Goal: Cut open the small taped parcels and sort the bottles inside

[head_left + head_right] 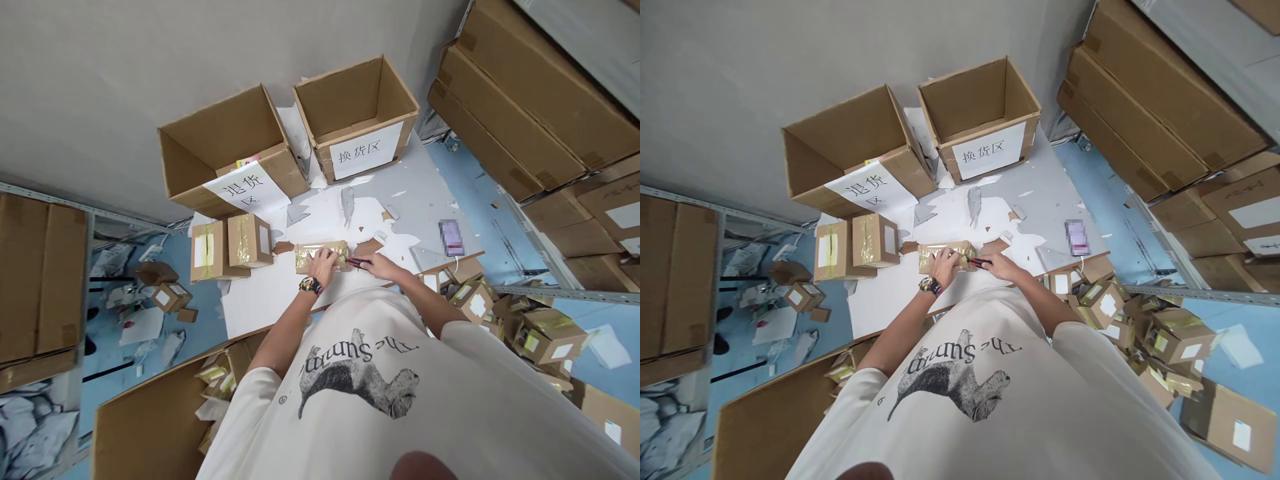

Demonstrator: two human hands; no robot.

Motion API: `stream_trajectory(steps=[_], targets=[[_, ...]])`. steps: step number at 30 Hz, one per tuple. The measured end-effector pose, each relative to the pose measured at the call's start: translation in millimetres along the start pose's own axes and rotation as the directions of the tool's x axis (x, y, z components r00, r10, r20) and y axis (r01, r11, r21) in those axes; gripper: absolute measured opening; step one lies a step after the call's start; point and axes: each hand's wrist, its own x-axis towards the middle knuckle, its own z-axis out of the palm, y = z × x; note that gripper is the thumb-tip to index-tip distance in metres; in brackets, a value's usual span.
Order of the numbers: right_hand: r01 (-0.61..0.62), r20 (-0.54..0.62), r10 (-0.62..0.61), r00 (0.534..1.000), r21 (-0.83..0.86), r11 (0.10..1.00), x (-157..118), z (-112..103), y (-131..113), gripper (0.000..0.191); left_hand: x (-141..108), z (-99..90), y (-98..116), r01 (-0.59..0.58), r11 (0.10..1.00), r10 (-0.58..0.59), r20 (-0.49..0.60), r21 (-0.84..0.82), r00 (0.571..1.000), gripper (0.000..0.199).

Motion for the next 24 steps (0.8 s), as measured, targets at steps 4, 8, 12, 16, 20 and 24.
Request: stream_trajectory(steps=[4,8,12,16,20,24], targets=[[-0.092,0.021,0.090,0.996,0.089,0.992,-14.5,-0.9,6.1,0.037,-0.5,-4.0,-4.1,-0.007,0.998,0.005,-0.025,-0.069,1.000,0.044],[-0.181,-0.053,0.221,0.974,0.407,0.895,-34.4,-7.4,16.7,0.059,-14.8,-3.6,-14.6,-0.002,0.978,-0.050,-0.244,-0.208,0.969,0.066],[-0.095,-0.276,0.338,0.900,0.632,0.769,-31.8,1.5,12.1,0.080,-32.9,10.2,-29.1,0.294,0.825,-0.516,-0.433,-0.482,0.739,0.075],[-0.009,-0.412,0.345,0.843,0.631,0.776,-13.9,25.2,0.6,0.089,-41.3,28.0,-37.5,0.424,0.501,-0.712,-0.081,-0.755,0.697,0.062],[0.087,-0.560,0.202,0.804,0.446,0.891,-2.4,54.6,-19.3,0.091,-49.6,33.2,-32.7,0.303,0.535,-0.555,-0.057,-0.789,0.830,0.043],[0.154,-0.424,-0.070,0.903,0.167,0.974,-3.6,76.3,-45.6,0.084,-55.2,33.7,-10.5,0.176,0.460,-0.456,-0.061,-0.870,0.888,0.052]])
